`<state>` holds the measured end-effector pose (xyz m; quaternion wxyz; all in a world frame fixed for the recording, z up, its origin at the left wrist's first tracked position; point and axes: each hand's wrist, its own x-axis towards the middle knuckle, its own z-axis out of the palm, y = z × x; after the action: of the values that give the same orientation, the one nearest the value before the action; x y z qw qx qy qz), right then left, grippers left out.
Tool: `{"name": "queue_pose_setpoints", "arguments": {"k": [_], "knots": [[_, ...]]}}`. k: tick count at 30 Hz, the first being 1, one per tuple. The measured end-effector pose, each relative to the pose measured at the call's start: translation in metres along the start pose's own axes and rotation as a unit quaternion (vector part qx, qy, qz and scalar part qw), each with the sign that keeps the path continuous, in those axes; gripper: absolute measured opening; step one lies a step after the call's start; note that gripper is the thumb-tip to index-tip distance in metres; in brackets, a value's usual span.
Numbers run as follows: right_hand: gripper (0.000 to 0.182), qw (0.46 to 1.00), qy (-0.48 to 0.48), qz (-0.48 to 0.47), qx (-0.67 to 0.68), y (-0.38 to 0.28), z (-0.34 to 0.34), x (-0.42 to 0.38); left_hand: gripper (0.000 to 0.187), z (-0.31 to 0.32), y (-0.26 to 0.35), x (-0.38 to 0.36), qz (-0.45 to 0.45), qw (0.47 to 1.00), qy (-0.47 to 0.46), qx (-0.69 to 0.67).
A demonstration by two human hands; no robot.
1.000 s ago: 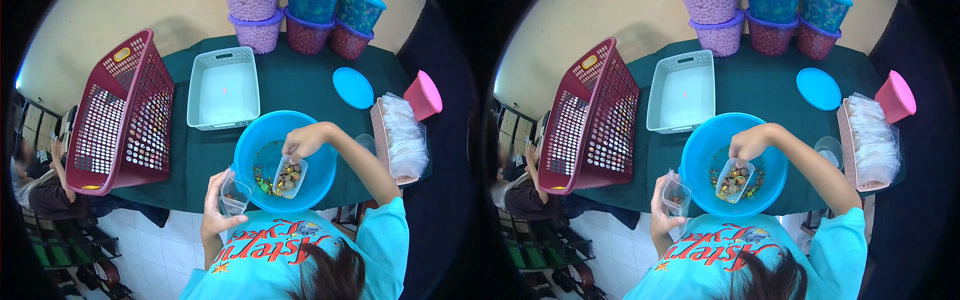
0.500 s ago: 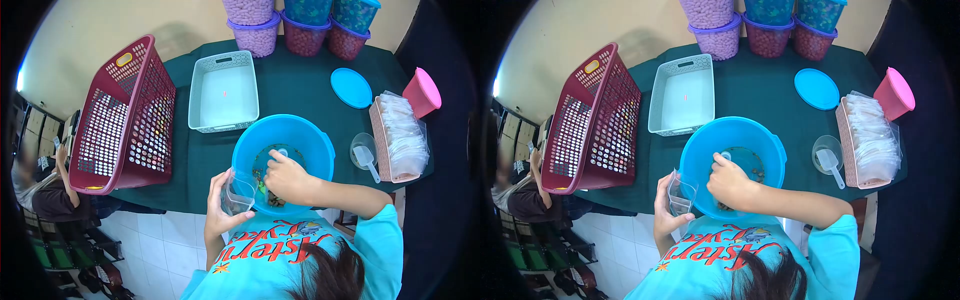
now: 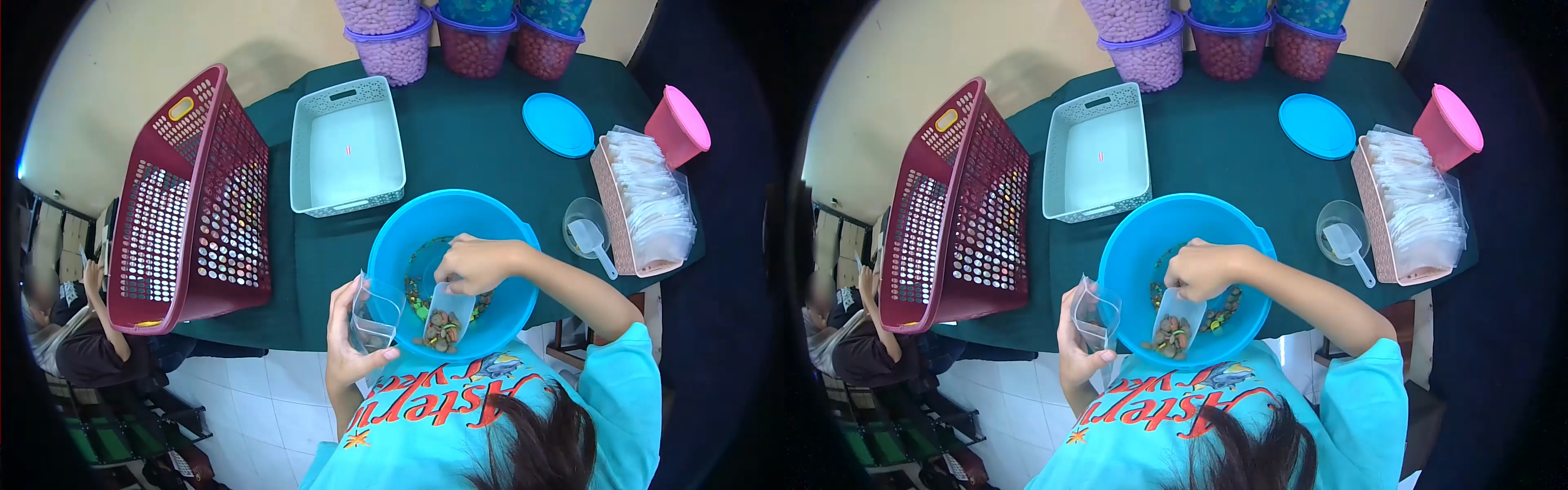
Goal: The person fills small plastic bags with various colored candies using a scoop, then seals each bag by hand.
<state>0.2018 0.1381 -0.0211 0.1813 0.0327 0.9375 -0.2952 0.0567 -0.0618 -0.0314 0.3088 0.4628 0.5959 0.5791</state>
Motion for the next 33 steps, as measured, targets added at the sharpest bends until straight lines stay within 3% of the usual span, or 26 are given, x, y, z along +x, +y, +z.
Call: {"name": "queue_pose_setpoints", "arguments": {"k": [3, 5, 9, 12, 16, 18, 20, 24, 26, 28, 30, 32, 33], "knots": [[0.023, 0.996, -0.024, -0.029, 0.078, 0.006, 0.001, 0.004, 0.095, -0.001, 0.002, 0.002, 0.004, 1.0, -0.015, 0.016], [0.024, 0.99, -0.088, 0.004, 0.113, 0.007, -0.002, 0.008, 0.095, 0.001, 0.001, 0.003, 0.007, 1.0, -0.003, -0.007], [0.025, 0.972, -0.105, -0.034, 0.209, 0.013, -0.009, 0.006, 0.095, 0.001, 0.0, 0.0, -0.004, 1.0, 0.003, -0.015], [0.023, 0.98, -0.072, -0.063, 0.174, 0.01, -0.033, -0.006, 0.096, 0.0, 0.004, -0.001, -0.007, 1.0, 0.003, -0.01], [0.019, 0.99, 0.108, -0.034, 0.086, -0.008, -0.08, -0.029, 0.094, 0.002, 0.009, 0.0, 0.019, 0.999, -0.003, 0.037], [0.019, 0.983, 0.179, -0.019, -0.035, -0.028, -0.099, -0.037, 0.094, 0.005, 0.014, 0.001, 0.039, 0.998, -0.002, 0.052], [0.017, 0.98, 0.171, 0.036, -0.098, -0.061, -0.106, -0.038, 0.092, 0.01, 0.017, 0.003, 0.038, 0.998, 0.011, 0.057], [0.017, 0.884, 0.2, 0.005, -0.423, -0.114, -0.073, -0.02, 0.091, 0.02, 0.019, 0.008, 0.057, 0.996, 0.029, 0.06], [0.019, 0.857, 0.176, 0.025, -0.483, -0.138, -0.067, -0.02, 0.091, 0.016, 0.023, 0.011, 0.078, 0.988, 0.008, 0.132], [0.016, 0.857, 0.178, 0.035, -0.483, -0.139, -0.071, -0.026, 0.09, 0.011, 0.018, 0.008, 0.059, 0.994, 0.009, 0.09], [0.011, 0.831, 0.342, 0.057, -0.434, -0.127, -0.079, -0.034, 0.091, 0.007, 0.011, 0.004, 0.039, 0.999, 0.034, 0.003], [0.007, 0.849, 0.353, 0.083, -0.385, -0.112, -0.089, -0.042, 0.094, 0.001, 0.01, 0.0, 0.004, 0.998, 0.058, -0.005], [0.007, 0.867, 0.315, 0.098, -0.373, -0.103, -0.091, -0.043, 0.095, -0.005, 0.002, -0.002, 0.006, 0.997, 0.064, -0.044]]}}
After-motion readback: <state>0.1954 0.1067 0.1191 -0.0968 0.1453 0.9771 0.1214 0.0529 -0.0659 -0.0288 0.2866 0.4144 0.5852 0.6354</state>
